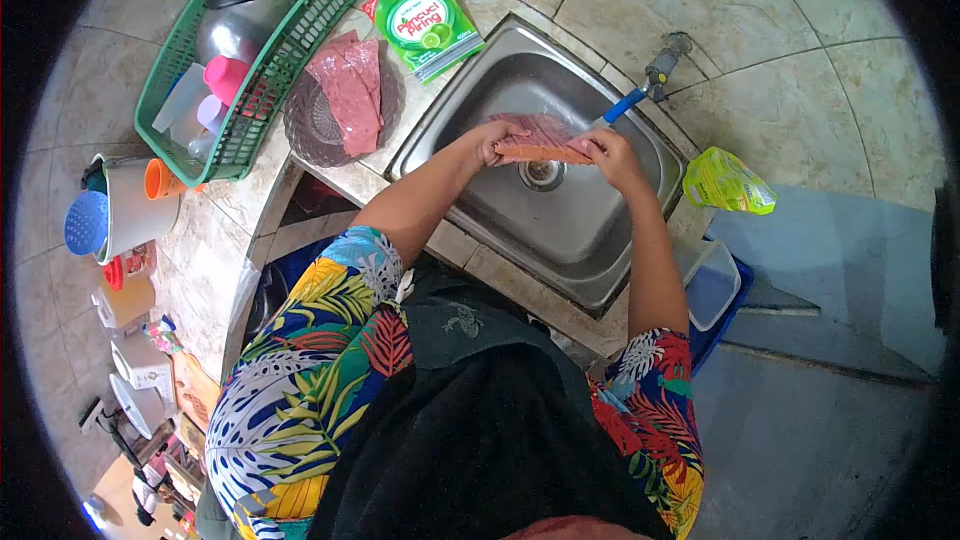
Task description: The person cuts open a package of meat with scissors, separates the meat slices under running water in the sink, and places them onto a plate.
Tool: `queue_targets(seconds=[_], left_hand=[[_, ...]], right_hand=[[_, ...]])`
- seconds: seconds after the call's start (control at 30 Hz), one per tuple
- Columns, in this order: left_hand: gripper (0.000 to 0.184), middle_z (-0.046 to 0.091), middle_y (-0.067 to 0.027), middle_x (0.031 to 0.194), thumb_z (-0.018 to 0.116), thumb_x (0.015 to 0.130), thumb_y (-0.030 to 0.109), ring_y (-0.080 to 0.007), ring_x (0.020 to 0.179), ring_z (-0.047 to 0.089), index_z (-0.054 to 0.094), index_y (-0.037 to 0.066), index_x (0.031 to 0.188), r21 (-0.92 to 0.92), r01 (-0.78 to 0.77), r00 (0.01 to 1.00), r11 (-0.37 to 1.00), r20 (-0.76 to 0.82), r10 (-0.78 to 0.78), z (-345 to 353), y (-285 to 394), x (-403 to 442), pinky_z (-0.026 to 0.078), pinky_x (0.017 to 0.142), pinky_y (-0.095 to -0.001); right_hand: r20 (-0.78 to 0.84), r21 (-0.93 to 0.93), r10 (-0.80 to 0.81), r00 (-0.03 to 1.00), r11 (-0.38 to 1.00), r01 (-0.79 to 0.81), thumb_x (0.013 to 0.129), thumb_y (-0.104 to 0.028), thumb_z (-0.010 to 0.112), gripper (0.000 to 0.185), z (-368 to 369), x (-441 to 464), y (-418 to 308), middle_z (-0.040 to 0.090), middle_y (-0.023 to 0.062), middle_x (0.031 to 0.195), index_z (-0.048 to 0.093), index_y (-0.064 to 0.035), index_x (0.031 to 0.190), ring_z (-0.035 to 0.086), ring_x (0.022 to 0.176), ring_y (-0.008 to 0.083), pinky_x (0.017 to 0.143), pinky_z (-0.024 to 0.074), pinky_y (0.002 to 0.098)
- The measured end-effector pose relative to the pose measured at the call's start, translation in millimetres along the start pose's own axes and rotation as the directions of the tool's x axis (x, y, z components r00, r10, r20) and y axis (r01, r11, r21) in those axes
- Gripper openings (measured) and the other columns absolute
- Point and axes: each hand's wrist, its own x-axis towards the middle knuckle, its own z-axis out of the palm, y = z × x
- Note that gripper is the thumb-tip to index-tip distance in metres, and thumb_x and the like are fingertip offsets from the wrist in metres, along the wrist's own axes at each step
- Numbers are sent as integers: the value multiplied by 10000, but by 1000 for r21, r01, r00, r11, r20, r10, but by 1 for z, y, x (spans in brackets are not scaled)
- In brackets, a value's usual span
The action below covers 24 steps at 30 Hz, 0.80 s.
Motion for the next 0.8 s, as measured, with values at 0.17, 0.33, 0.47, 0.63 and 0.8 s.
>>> queue_targets(seconds=[0.17, 0.33, 0.47, 0.63, 0.8], left_hand=[[384, 531, -237, 1143, 400, 836, 24, -291, 1014, 577, 404, -83, 1204, -2, -121, 959, 993, 258, 118, 3, 4, 11, 506, 842, -358], [425, 529, -213, 1158, 430, 820, 31, -282, 1028, 570, 389, -59, 1233, -17, -86, 942, 996, 324, 86, 9, 9, 5, 504, 845, -332], [453, 531, -193, 1162, 457, 819, 46, -263, 1026, 573, 371, -56, 1252, -37, -118, 924, 992, 363, 123, 9, 5, 14, 511, 838, -316], [435, 528, -206, 1162, 438, 818, 50, -280, 1021, 573, 389, -53, 1237, -5, -88, 947, 996, 311, 86, 4, 8, 7, 506, 844, -346], [453, 538, -174, 1159, 480, 801, 30, -251, 1013, 579, 406, -18, 1245, -10, -45, 968, 999, 247, 46, -18, 6, 28, 509, 838, -314]], right_hand=[[-55, -157, -22, 998, 987, 13, 797, -66, 548, 138, -5, 5, 17, 597, 130, 794, 638, -7, 884, 582, 733, 218, 667, 449, 313], [-96, -124, -45, 994, 992, 33, 797, -72, 537, 139, -4, 5, 6, 585, 157, 806, 634, -19, 881, 575, 748, 272, 670, 447, 349], [-106, -112, -36, 994, 993, 24, 791, -59, 533, 121, -1, 5, 10, 584, 180, 824, 615, -3, 861, 577, 761, 324, 679, 453, 381], [-141, -95, -57, 988, 995, 43, 788, -39, 536, 116, 0, 6, 5, 593, 178, 829, 612, 11, 859, 583, 767, 325, 681, 455, 377], [-175, -67, -59, 983, 997, 48, 790, -37, 538, 111, 3, 8, 6, 600, 174, 828, 611, 18, 853, 589, 773, 315, 689, 458, 371]])
